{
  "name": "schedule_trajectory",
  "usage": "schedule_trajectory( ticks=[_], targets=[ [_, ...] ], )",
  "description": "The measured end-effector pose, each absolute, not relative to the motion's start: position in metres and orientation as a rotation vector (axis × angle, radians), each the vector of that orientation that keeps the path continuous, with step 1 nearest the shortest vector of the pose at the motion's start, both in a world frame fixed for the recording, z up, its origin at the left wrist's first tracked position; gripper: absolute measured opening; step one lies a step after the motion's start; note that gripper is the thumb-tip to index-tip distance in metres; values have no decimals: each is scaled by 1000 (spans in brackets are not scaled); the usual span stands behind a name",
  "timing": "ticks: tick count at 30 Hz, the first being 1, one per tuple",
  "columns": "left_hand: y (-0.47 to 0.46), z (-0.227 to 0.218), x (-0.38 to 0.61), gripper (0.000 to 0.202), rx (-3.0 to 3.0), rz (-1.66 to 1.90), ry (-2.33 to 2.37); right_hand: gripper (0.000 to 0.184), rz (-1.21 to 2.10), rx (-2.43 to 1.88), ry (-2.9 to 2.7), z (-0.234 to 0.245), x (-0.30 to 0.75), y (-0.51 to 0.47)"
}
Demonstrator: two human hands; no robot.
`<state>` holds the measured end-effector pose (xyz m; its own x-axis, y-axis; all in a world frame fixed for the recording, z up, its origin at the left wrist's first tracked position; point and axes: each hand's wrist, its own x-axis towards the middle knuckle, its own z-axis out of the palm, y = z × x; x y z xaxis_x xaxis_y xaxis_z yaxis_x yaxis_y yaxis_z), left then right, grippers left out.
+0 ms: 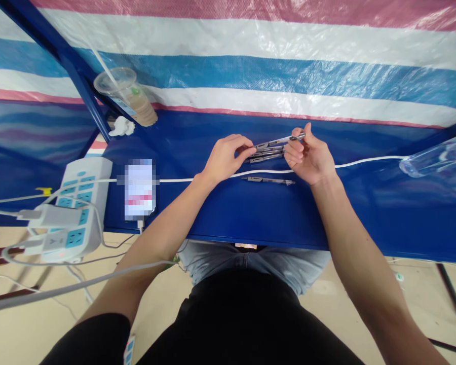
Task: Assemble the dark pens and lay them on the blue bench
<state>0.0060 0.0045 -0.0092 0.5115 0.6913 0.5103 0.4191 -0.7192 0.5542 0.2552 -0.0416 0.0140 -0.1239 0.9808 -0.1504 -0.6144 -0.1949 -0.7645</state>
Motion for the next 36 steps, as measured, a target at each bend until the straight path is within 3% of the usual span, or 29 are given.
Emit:
schedule_trajectory(
  ticks=[36],
  targets=[
    [4, -8, 5, 19, 2395, 1048, 926, 38, 1653, -782, -647, 13, 257, -41]
  ],
)
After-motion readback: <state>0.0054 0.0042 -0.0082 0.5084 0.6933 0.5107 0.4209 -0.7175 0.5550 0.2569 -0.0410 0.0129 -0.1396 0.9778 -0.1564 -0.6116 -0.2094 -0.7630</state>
